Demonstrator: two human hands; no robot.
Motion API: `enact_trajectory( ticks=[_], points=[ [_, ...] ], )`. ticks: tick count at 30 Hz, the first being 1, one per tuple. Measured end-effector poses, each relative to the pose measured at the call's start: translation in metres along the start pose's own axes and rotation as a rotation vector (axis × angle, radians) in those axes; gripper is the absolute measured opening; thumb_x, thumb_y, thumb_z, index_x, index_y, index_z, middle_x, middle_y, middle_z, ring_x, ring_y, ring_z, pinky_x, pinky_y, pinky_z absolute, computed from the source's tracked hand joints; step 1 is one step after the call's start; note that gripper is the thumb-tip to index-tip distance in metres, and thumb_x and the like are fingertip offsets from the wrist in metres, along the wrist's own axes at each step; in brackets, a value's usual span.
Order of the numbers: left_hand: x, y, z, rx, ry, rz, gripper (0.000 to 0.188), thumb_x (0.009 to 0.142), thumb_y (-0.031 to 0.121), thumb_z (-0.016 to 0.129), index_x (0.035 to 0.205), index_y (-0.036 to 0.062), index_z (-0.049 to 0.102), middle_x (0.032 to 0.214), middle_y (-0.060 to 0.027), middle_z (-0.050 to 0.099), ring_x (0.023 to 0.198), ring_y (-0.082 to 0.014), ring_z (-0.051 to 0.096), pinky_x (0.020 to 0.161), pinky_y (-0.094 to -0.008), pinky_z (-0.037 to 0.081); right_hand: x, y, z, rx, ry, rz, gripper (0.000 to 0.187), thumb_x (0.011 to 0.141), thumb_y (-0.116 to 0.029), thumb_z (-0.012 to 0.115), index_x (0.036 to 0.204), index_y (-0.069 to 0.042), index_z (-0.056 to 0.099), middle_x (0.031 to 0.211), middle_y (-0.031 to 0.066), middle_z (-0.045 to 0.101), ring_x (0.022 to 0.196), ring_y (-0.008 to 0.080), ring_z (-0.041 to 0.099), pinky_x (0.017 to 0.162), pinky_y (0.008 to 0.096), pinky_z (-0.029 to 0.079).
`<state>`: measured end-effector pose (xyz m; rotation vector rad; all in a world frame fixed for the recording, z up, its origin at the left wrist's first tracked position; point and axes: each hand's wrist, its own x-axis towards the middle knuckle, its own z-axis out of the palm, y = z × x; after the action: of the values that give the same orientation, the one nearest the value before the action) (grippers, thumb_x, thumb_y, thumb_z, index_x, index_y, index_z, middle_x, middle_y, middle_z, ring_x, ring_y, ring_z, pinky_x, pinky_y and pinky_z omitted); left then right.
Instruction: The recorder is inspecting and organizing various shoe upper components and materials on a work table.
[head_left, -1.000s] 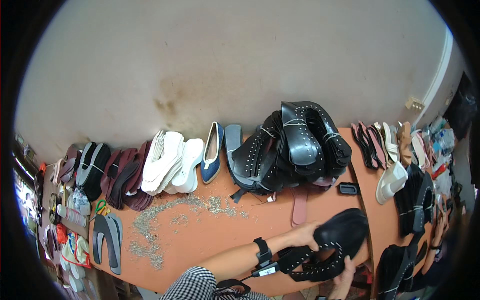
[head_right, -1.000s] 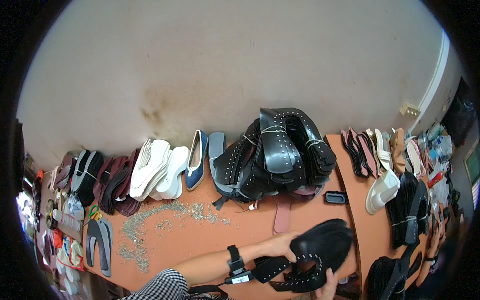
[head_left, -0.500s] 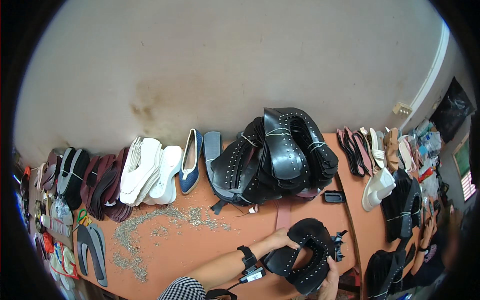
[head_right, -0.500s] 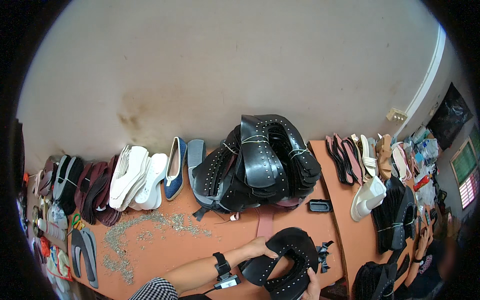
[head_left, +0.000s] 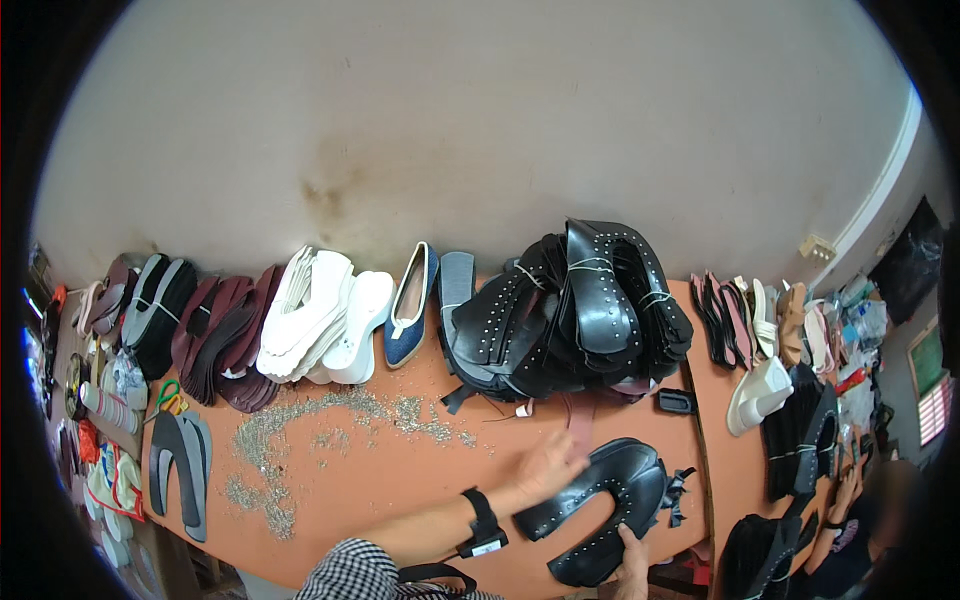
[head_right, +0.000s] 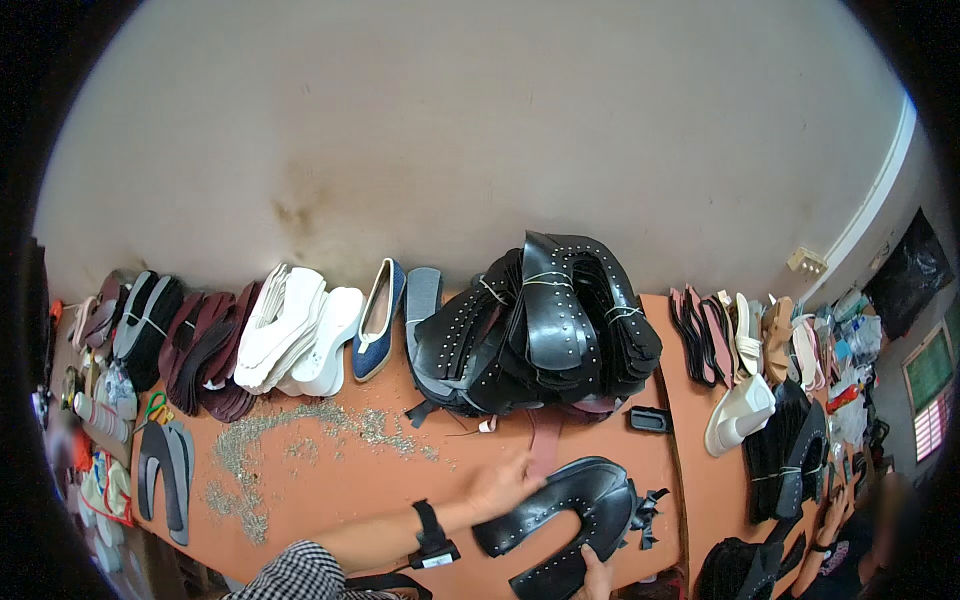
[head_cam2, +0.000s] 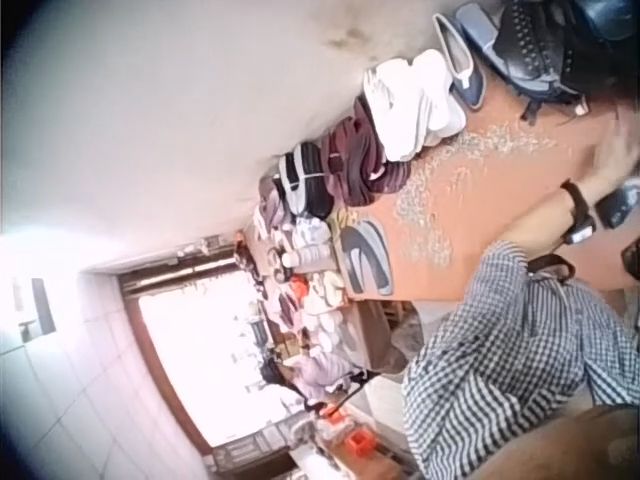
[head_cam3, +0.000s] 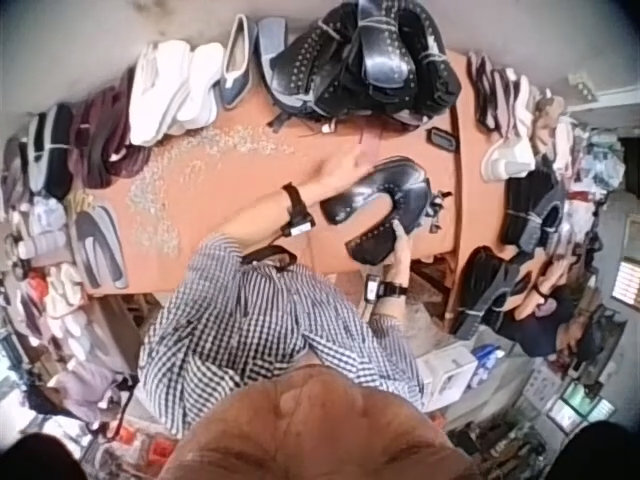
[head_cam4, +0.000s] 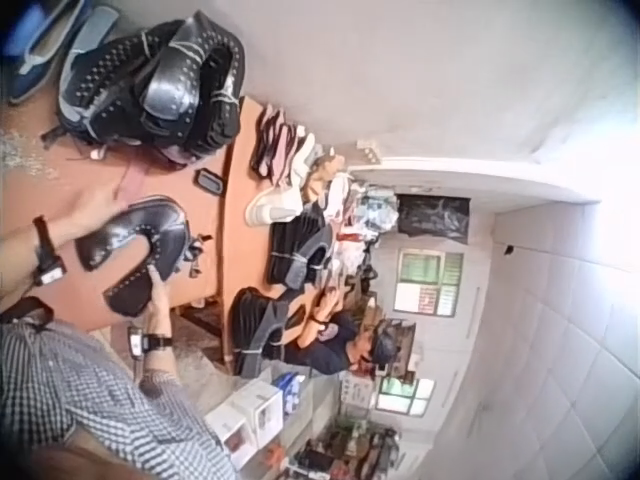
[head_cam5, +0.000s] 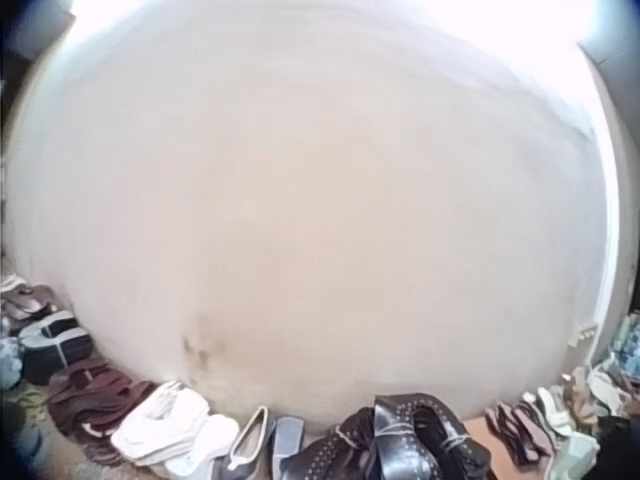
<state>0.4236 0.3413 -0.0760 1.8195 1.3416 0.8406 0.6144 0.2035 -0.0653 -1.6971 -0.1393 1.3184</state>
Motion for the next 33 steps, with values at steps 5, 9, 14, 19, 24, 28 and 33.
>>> enact_trajectory(
  ticks=[5, 9, 14, 19, 24, 28, 33],
  points=[
    [0.071, 0.038, -0.095, -0.309, 0.57, 0.002, 0.055, 0.072, 0.036, 0.067, 0.106, -0.0026, 0.048, 0.1, -0.0166, 0.052, 0.089, -0.0276, 0.053, 0.077, -0.0388, 0.044, -0.005, 0.014, -0.001, -0.004, 0.06, -0.305, 0.041, 0.078, -0.009, 0.057, 0.116, 0.002, 0.046, 0.104, 0.014, 0.055, 0.088, 0.0261, 0.057, 0.077, 0.0363, 0.048],
    [0.143, 0.044, -0.136, -0.383, 0.383, -0.283, 0.091, 0.064, 0.056, 0.065, 0.113, -0.0142, 0.038, 0.114, -0.0314, 0.049, 0.107, -0.0399, 0.05, 0.088, -0.0406, 0.042, -0.019, 0.018, 0.012, -0.01, 0.008, -0.365, 0.045, 0.075, -0.013, 0.061, 0.114, 0.004, 0.046, 0.103, 0.0139, 0.056, 0.089, 0.024, 0.056, 0.078, 0.0342, 0.046],
    [0.151, 0.088, -0.098, 0.17, 0.28, -0.157, 0.069, 0.061, 0.035, 0.074, 0.105, -0.0071, 0.04, 0.093, -0.023, 0.056, 0.087, -0.0367, 0.058, 0.078, -0.0408, 0.047, -0.003, 0.025, 0.001, 0.004, -0.007, -0.062, 0.058, 0.085, -0.031, 0.054, 0.134, -0.015, 0.029, 0.124, 0.0133, 0.046, 0.105, 0.0295, 0.051, 0.082, 0.0415, 0.048],
    [0.151, 0.099, -0.056, 0.423, 0.613, 0.14, 0.033, 0.081, 0.007, 0.041, 0.108, -0.0128, 0.043, 0.118, -0.0337, 0.039, 0.105, -0.0408, 0.043, 0.089, -0.0516, 0.034, -0.014, 0.017, 0.01, -0.028, 0.048, -0.112, 0.055, 0.085, -0.031, 0.053, 0.132, -0.011, 0.033, 0.122, 0.0155, 0.047, 0.102, 0.0279, 0.053, 0.079, 0.0391, 0.049],
    [0.154, 0.096, -0.048, 0.365, 0.404, 0.175, 0.038, 0.079, 0.009, 0.046, 0.11, -0.0122, 0.042, 0.1, -0.0266, 0.054, 0.084, -0.0335, 0.057, 0.078, -0.0422, 0.044, 0.002, 0.012, 0.009, -0.138, 0.043, -0.21, 0.06, 0.082, -0.033, 0.057, 0.126, 0.002, 0.037, 0.121, 0.0174, 0.046, 0.107, 0.0264, 0.049, 0.082, 0.0384, 0.047],
    [0.156, 0.07, -0.049, -0.05, 0.439, 0.162, 0.047, 0.072, 0.008, 0.059, 0.111, -0.0087, 0.041, 0.099, -0.0239, 0.056, 0.084, -0.0345, 0.058, 0.075, -0.0403, 0.046, 0.023, 0.019, 0.005, -0.193, 0.065, -0.216, 0.062, 0.08, -0.033, 0.06, 0.124, 0.006, 0.039, 0.119, 0.0175, 0.047, 0.107, 0.0264, 0.048, 0.084, 0.0374, 0.045],
    [0.152, 0.08, -0.076, -0.463, 0.392, -0.106, 0.059, 0.069, 0.015, 0.067, 0.116, -0.0059, 0.037, 0.104, -0.0259, 0.054, 0.094, -0.0394, 0.055, 0.08, -0.0424, 0.044, 0.029, 0.019, 0.0, -0.31, 0.102, -0.303, 0.061, 0.08, -0.032, 0.061, 0.123, 0.006, 0.04, 0.118, 0.0171, 0.048, 0.106, 0.0263, 0.048, 0.084, 0.037, 0.044]
  ],
)
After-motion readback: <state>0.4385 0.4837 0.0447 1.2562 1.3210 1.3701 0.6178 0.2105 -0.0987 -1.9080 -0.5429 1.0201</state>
